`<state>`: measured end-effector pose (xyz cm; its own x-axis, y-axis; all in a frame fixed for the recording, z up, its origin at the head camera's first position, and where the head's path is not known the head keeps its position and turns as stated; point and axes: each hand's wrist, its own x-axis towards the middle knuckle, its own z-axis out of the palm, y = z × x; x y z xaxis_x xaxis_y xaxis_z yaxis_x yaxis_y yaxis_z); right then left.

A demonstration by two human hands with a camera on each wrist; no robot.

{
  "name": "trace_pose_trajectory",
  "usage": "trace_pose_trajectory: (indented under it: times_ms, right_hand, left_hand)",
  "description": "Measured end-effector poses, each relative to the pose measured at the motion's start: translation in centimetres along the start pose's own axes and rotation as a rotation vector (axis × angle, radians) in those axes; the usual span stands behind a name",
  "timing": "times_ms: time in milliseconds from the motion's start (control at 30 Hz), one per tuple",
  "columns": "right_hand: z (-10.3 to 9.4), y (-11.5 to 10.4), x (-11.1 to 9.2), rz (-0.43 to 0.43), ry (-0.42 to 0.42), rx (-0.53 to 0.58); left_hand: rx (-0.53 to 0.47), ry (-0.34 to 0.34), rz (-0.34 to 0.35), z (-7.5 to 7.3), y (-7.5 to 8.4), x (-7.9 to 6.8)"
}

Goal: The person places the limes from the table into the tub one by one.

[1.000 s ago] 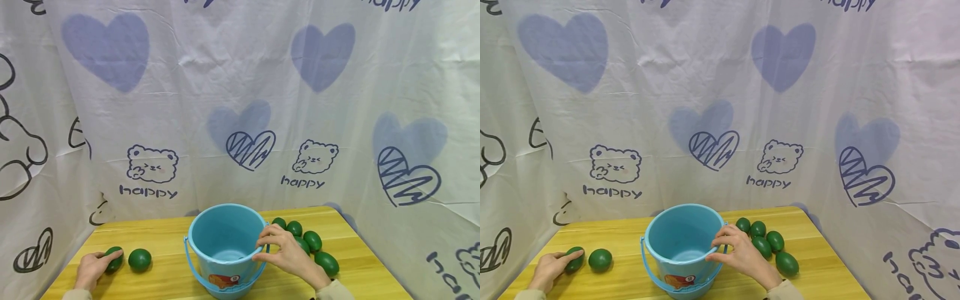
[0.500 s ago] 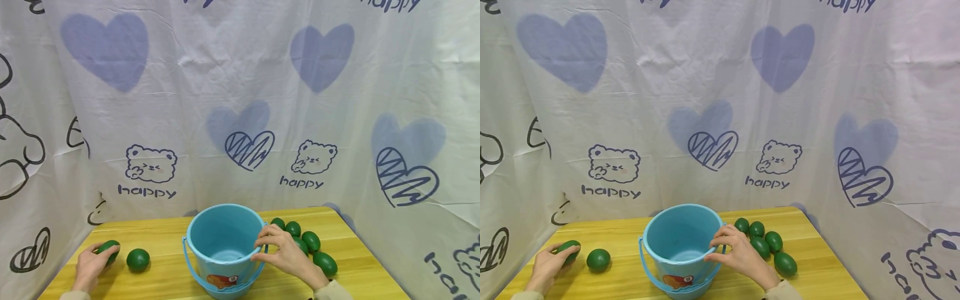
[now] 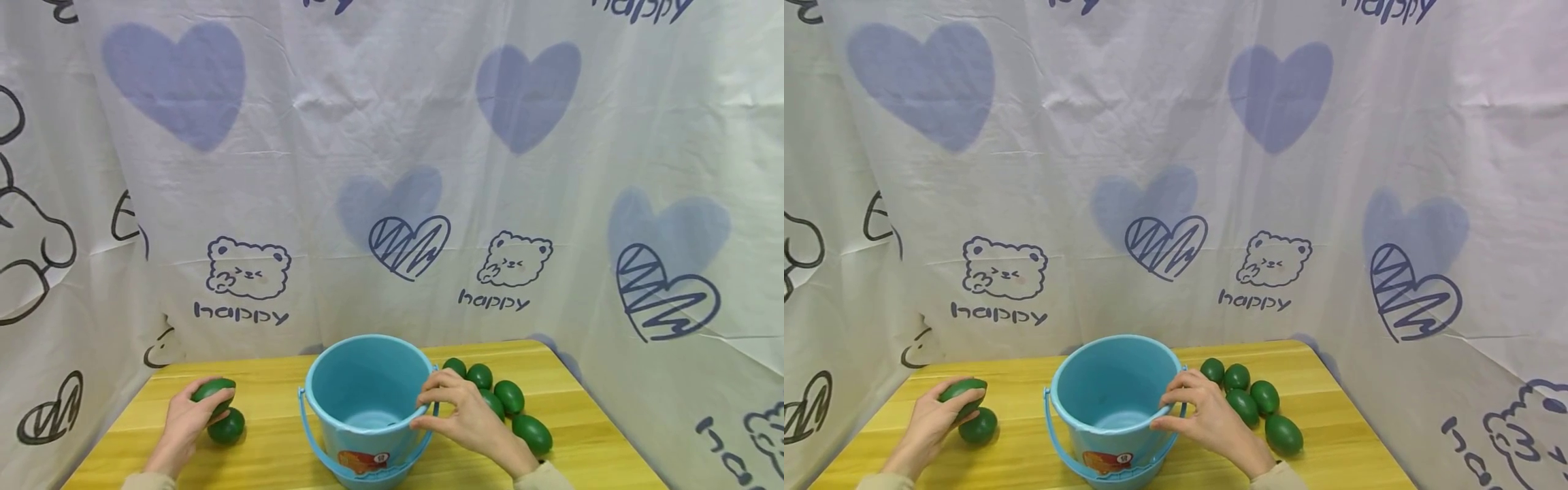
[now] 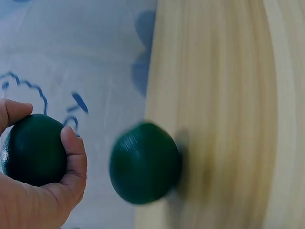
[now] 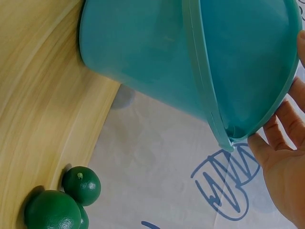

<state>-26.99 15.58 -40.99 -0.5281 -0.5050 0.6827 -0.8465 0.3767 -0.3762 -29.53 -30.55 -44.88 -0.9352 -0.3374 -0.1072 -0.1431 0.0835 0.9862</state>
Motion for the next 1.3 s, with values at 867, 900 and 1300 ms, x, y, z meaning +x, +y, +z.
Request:
trace_pose_trajectory:
  times_ms: [867, 900, 1300]
  right_hand:
    - [-0.1, 0.4, 0.3, -0.004, 0.002, -0.024]
    - [-0.1, 0.4, 0.2, -0.003, 0.003, -0.025]
    - [0.1, 0.1, 0.0, 0.023, 0.005, -0.005]
  left_hand:
    - [-0.086, -0.169, 0.137, 7.0, 5.2, -4.6]
    - [-0.09, -0.167, 0.143, 7.3, 5.4, -4.8]
    - [0.001, -0.199, 0.289, 9.4, 7.7, -8.3]
